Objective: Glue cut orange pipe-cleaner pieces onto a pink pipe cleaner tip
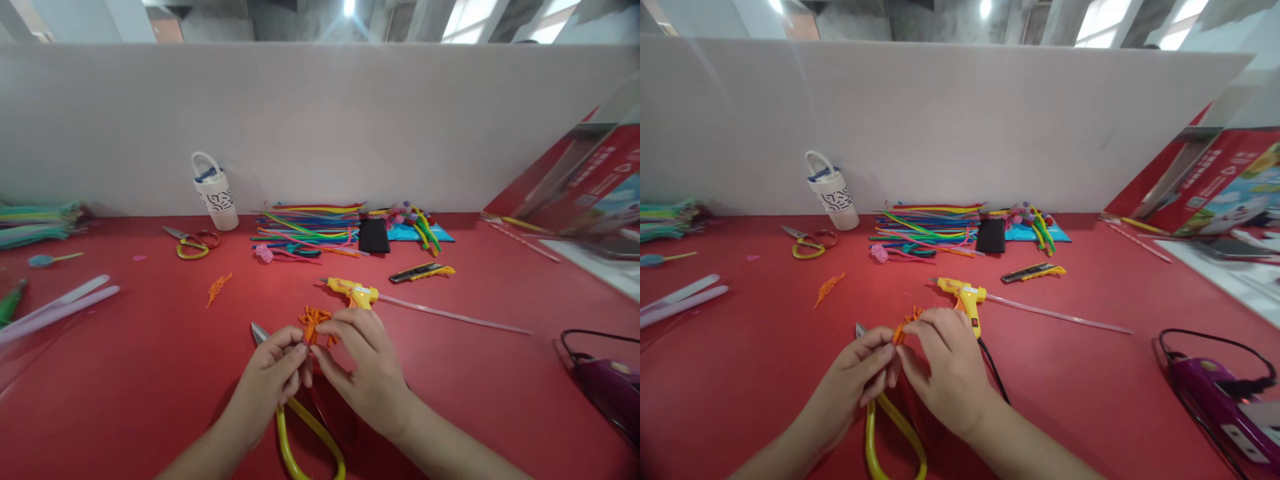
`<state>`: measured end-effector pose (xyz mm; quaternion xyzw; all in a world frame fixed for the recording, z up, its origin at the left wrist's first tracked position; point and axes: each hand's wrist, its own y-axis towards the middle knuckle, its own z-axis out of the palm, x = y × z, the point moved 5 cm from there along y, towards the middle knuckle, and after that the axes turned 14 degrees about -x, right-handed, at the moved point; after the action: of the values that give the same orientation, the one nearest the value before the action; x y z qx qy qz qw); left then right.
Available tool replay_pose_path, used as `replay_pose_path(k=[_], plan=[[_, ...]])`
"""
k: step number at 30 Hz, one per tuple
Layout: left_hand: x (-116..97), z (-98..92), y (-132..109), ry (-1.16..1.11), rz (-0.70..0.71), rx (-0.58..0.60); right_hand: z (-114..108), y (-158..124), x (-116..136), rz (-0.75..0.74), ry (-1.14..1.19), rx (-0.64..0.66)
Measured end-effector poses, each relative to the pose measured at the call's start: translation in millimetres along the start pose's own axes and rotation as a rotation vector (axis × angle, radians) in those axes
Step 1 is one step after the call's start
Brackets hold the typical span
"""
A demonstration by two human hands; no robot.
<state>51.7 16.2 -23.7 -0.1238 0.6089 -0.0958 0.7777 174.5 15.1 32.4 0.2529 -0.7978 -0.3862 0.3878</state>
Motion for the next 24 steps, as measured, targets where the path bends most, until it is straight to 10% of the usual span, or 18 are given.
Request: replay_pose_path(k=[24], plan=[[-2.6,-0.3,0.1,0.004,0.025,0.009,-4.2,1.4,0.1,0.032,0.023,-0.036]])
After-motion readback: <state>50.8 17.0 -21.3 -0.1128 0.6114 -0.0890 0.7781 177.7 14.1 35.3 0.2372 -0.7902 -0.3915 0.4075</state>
